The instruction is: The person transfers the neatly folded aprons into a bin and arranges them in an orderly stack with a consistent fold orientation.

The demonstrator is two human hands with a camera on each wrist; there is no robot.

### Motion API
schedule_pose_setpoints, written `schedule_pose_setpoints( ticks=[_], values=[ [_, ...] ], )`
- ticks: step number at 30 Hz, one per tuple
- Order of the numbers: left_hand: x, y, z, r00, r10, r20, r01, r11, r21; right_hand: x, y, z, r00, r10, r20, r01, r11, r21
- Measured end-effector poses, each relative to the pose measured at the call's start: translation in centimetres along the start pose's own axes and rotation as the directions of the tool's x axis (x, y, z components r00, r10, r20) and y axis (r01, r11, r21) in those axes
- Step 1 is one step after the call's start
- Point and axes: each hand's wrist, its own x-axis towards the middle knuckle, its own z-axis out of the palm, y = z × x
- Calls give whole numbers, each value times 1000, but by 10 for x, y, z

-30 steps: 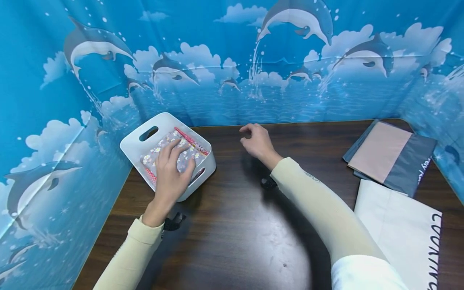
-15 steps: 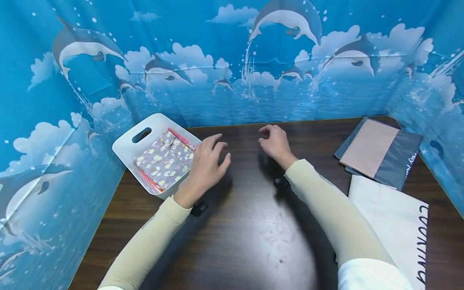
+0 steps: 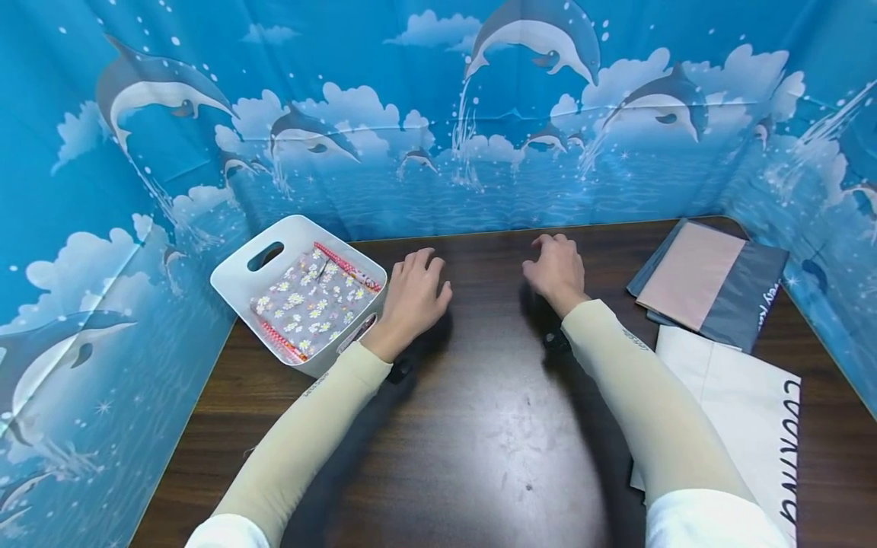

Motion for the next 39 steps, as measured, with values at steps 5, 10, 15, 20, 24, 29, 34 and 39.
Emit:
schedule_pose_setpoints(
  ticks=[5,10,15,20,24,29,34,39],
  values=[
    [4,7,1,1000,14,9,-13,1000,-7,-2,10,-6,1000,28,-10,-28,999,-23],
    [3,9,8,998,1,61,-1,1000,-9,-6,18,-10,999,34,-31,-35,999,-30],
    [1,11,15,997,9,81,-8,1000,-5,-9,27,-12,998,39,-52,-42,997,-57],
    [-1,15,25,995,24,97,-23,1000,-14,-13,39,-16,995,56,-80,-63,994,-92],
    [-3,17,32,990,31,140,-28,999,-19,-15,45,-17,992,63,-111,-76,990,-116],
    [-7,19,39,976,43,215,-45,999,5,-15,52,-19,986,83,-147,-105,983,-149],
    [-9,20,44,955,27,295,-35,999,20,-14,58,-22,982,114,-150,-141,972,-188],
    [-9,21,47,943,14,332,-17,1000,8,-13,65,-30,976,143,-164,-177,958,-223]
  ],
)
